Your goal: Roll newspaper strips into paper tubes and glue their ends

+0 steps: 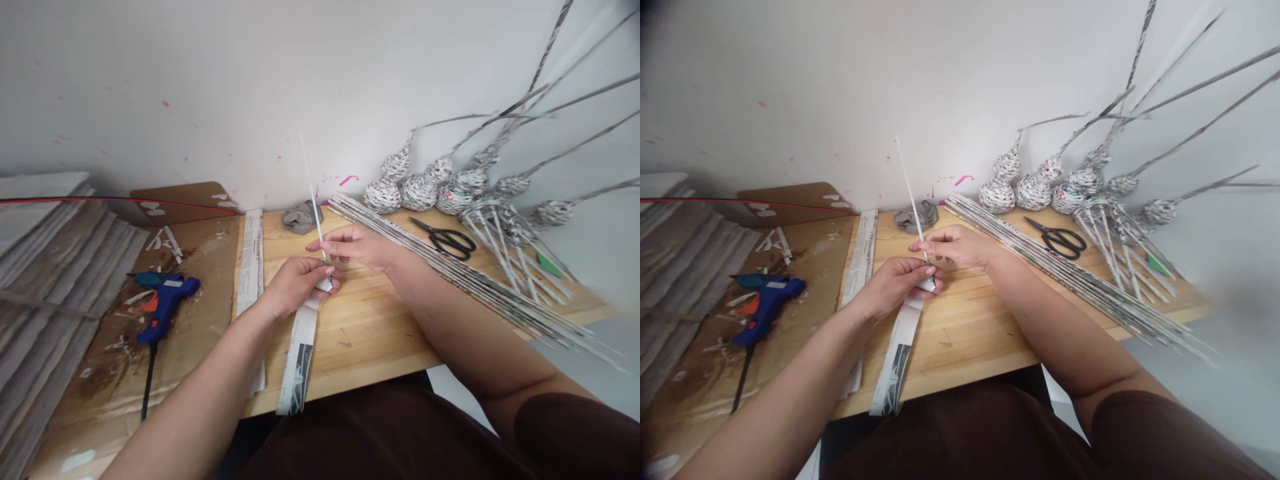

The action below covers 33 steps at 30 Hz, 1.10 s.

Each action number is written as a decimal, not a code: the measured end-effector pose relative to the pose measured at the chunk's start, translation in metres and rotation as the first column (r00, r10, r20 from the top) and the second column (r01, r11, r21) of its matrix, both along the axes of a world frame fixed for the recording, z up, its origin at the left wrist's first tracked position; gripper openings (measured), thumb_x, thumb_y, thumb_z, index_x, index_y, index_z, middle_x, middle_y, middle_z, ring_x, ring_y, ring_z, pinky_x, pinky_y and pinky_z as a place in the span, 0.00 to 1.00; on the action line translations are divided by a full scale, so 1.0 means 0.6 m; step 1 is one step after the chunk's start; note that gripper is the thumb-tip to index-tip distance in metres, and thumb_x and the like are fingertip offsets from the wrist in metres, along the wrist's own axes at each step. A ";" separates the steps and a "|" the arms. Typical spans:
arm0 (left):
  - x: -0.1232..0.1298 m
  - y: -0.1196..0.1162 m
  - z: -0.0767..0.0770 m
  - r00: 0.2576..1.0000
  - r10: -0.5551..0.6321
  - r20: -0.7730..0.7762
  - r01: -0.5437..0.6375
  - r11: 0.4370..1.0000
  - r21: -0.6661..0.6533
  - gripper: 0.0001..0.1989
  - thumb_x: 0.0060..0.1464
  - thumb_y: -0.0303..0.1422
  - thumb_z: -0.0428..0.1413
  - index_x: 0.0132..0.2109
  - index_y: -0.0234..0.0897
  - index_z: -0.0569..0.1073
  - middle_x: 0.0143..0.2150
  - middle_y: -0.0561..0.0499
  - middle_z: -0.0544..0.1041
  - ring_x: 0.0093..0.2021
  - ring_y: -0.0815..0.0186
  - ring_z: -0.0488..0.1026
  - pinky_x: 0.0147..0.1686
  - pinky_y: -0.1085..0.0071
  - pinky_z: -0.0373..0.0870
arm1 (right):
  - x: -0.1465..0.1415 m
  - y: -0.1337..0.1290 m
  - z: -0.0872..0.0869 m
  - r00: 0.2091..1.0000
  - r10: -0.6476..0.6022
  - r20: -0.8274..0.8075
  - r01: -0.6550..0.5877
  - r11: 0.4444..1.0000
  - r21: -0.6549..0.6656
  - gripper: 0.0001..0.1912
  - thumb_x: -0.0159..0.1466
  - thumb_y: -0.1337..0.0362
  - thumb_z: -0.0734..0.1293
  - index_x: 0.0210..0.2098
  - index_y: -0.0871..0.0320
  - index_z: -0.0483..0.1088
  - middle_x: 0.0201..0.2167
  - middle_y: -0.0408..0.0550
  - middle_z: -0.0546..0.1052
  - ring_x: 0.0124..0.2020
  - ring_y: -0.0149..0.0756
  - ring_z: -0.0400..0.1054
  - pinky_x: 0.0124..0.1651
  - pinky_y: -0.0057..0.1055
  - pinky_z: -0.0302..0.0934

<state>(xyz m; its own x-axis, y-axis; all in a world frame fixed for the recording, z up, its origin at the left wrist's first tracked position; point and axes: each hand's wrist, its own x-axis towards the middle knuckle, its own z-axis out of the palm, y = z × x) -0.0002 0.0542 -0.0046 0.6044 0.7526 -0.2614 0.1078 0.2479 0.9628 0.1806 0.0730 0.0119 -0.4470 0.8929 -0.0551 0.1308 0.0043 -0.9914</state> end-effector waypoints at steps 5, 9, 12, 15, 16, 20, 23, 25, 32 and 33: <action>0.003 -0.003 0.003 1.000 -0.001 -0.003 0.001 1.000 0.003 0.14 0.52 0.40 0.58 0.37 0.32 0.78 0.33 0.45 0.78 0.36 0.64 0.75 0.36 0.66 0.73 | -0.006 0.003 -0.007 0.996 -0.087 -0.016 0.088 0.995 0.040 0.17 0.55 0.53 0.71 0.33 0.62 0.78 0.19 0.40 0.66 0.21 0.25 0.52 0.23 0.26 0.45; 0.003 -0.005 0.003 1.000 -0.010 0.003 0.010 1.000 -0.004 0.15 0.52 0.41 0.58 0.37 0.32 0.78 0.34 0.45 0.79 0.35 0.64 0.75 0.36 0.67 0.73 | -0.015 0.002 -0.010 0.979 -0.198 -0.056 0.199 0.980 0.004 0.16 0.50 0.54 0.74 0.26 0.61 0.74 0.17 0.38 0.63 0.20 0.24 0.51 0.23 0.26 0.45; 0.003 -0.005 0.003 1.000 -0.018 0.004 0.018 1.000 -0.009 0.14 0.52 0.41 0.58 0.37 0.33 0.78 0.34 0.45 0.79 0.34 0.65 0.74 0.36 0.67 0.73 | -0.016 0.002 -0.012 0.965 -0.256 -0.063 0.257 0.966 0.011 0.17 0.49 0.52 0.74 0.23 0.61 0.71 0.17 0.37 0.61 0.19 0.23 0.50 0.22 0.26 0.43; 0.002 -0.005 0.003 1.000 -0.016 -0.001 0.016 1.000 -0.009 0.14 0.52 0.40 0.58 0.36 0.32 0.77 0.34 0.45 0.79 0.33 0.66 0.74 0.36 0.68 0.73 | -0.013 0.003 -0.010 0.976 -0.210 -0.051 0.211 0.977 0.008 0.19 0.53 0.50 0.71 0.29 0.61 0.75 0.17 0.37 0.60 0.19 0.24 0.51 0.21 0.25 0.45; 0.002 -0.004 0.003 1.000 -0.013 0.000 0.013 1.000 -0.011 0.14 0.52 0.40 0.58 0.36 0.32 0.77 0.34 0.45 0.78 0.33 0.66 0.74 0.36 0.68 0.73 | -0.012 0.003 -0.009 0.981 -0.185 -0.051 0.185 0.983 0.004 0.19 0.55 0.49 0.70 0.33 0.61 0.75 0.17 0.37 0.60 0.19 0.24 0.52 0.22 0.25 0.47; -0.001 -0.002 0.002 1.000 0.006 0.013 -0.006 1.000 -0.016 0.14 0.51 0.41 0.59 0.36 0.33 0.77 0.33 0.46 0.78 0.34 0.65 0.74 0.36 0.68 0.73 | -0.007 0.004 -0.005 0.987 -0.152 -0.049 0.150 0.988 -0.032 0.24 0.58 0.53 0.70 0.48 0.61 0.69 0.20 0.38 0.67 0.22 0.26 0.60 0.25 0.24 0.54; -0.003 0.000 0.001 1.000 0.011 0.010 -0.011 1.000 -0.017 0.14 0.50 0.42 0.59 0.35 0.33 0.77 0.33 0.46 0.79 0.35 0.65 0.74 0.36 0.68 0.72 | -0.004 0.003 -0.002 0.989 -0.143 -0.029 0.141 0.988 -0.055 0.25 0.59 0.55 0.69 0.51 0.62 0.66 0.21 0.39 0.70 0.24 0.27 0.64 0.26 0.24 0.56; -0.003 0.000 0.002 1.000 0.013 0.006 -0.013 1.000 -0.016 0.14 0.50 0.42 0.59 0.36 0.33 0.77 0.33 0.46 0.79 0.35 0.65 0.75 0.36 0.68 0.72 | -0.002 0.001 -0.001 0.995 -0.098 -0.012 0.097 0.993 -0.060 0.23 0.59 0.55 0.69 0.50 0.62 0.69 0.23 0.41 0.71 0.26 0.27 0.65 0.27 0.24 0.56; -0.001 0.000 0.003 1.000 -0.007 -0.026 0.007 1.000 0.016 0.14 0.52 0.41 0.58 0.36 0.33 0.77 0.34 0.46 0.78 0.36 0.64 0.75 0.37 0.67 0.73 | 0.002 0.006 -0.015 1.000 -0.010 -0.019 0.009 1.000 -0.019 0.18 0.56 0.53 0.70 0.38 0.62 0.77 0.21 0.42 0.71 0.22 0.25 0.58 0.25 0.25 0.51; 0.000 0.000 0.003 0.999 -0.013 -0.029 0.014 1.000 0.020 0.14 0.52 0.41 0.58 0.35 0.33 0.78 0.34 0.46 0.78 0.36 0.64 0.74 0.37 0.67 0.74 | 0.000 0.008 -0.019 0.999 -0.034 -0.024 0.034 0.999 -0.010 0.18 0.55 0.53 0.71 0.36 0.62 0.78 0.21 0.41 0.70 0.22 0.25 0.57 0.24 0.25 0.50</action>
